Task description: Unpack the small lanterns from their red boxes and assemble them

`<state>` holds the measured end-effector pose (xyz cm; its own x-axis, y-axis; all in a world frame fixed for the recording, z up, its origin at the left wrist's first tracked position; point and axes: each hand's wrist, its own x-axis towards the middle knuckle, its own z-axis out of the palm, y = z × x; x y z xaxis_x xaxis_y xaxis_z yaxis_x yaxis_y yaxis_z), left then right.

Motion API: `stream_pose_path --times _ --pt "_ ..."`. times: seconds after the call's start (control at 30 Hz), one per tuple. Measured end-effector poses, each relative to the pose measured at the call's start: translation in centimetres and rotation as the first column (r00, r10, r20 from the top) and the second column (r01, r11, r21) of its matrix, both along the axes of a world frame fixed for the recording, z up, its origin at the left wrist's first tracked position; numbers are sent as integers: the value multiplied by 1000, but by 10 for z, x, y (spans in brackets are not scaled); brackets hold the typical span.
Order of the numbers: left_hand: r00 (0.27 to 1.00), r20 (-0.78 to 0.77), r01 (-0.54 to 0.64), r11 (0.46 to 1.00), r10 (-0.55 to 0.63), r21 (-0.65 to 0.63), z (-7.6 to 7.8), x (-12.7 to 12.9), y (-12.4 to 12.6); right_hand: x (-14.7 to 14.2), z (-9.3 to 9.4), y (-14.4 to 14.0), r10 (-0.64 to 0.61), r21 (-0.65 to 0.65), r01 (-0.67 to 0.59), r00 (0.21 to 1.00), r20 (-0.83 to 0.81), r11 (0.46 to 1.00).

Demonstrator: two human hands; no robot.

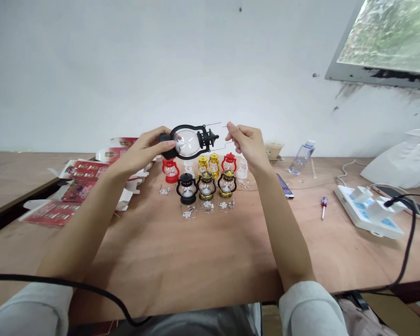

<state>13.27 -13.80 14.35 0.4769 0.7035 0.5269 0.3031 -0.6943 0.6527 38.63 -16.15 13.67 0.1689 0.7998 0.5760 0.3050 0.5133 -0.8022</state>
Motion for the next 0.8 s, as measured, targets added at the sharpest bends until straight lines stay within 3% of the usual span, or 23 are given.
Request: stream_pose_path --times 0.17,0.27,0.37,0.57,0.7,0.8 --pt "994 -74 -72 996 75 47 -8 7 2 -7 -9 10 173 -183 -216 959 -225 959" --pt "989 -78 -122 989 128 83 -17 13 8 -21 -17 14 145 -201 -201 954 -264 959" --pt "995 31 -98 992 95 79 -24 17 12 -34 -26 19 93 -152 -149 940 -327 977" --pt "984 168 78 986 -53 -146 -29 26 9 -44 -42 31 29 -87 -88 847 -531 992" --pt "971 221 143 961 -90 -237 -30 31 7 -49 -45 33 111 -157 -229 837 -537 961" --pt "967 249 129 955 -60 -269 -33 34 10 -52 -44 29 153 -198 -278 862 -483 940"
